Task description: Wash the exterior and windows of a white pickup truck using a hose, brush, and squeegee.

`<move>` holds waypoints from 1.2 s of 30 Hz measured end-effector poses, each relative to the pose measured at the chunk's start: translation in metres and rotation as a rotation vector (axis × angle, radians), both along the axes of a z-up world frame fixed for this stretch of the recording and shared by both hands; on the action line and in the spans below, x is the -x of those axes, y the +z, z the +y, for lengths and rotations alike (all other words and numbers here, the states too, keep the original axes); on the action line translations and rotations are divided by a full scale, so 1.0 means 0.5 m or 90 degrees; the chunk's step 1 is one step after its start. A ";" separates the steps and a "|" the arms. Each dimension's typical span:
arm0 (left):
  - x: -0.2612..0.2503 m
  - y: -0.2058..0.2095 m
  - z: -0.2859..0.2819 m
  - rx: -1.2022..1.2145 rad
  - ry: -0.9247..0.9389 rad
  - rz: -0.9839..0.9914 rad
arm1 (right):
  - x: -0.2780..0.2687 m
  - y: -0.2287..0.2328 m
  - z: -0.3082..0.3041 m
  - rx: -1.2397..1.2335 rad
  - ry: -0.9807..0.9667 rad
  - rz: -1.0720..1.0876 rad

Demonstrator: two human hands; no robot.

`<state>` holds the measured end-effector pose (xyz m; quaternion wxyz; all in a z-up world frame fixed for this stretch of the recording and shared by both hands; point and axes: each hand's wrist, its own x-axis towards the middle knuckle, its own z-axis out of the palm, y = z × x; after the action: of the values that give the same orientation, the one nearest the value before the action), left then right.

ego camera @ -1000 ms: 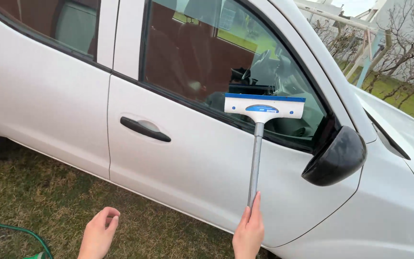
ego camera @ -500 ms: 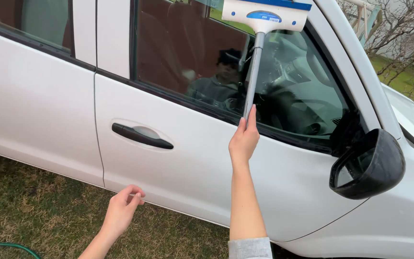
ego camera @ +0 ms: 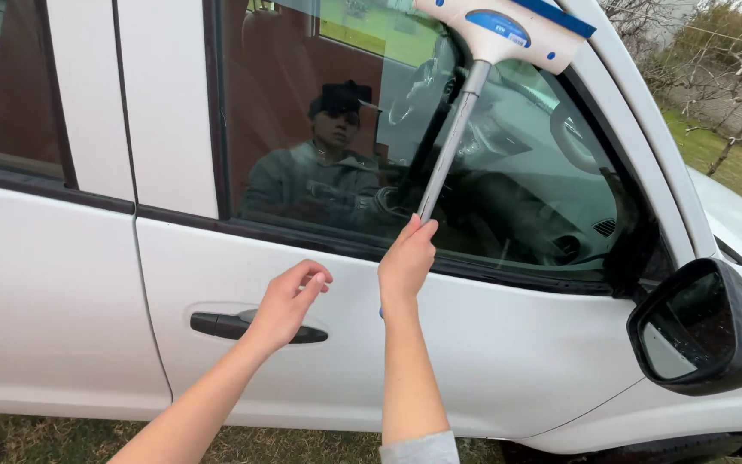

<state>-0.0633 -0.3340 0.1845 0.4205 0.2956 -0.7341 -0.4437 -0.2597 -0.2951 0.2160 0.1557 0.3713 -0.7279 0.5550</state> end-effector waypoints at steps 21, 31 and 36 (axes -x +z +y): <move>0.149 0.066 -0.057 0.076 0.279 0.074 | -0.191 -0.137 -0.001 -0.205 0.326 -0.044; 0.207 0.216 -0.157 0.107 0.309 0.060 | -0.141 0.034 -0.062 -0.198 0.352 0.003; 0.258 0.229 -0.102 0.143 0.270 0.083 | -0.110 0.025 -0.010 -0.206 0.319 -0.022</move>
<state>-0.1925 -0.3852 0.2989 0.5805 0.3652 -0.6720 -0.2794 -0.2045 -0.3001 0.2287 -0.0598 0.5498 -0.6952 0.4592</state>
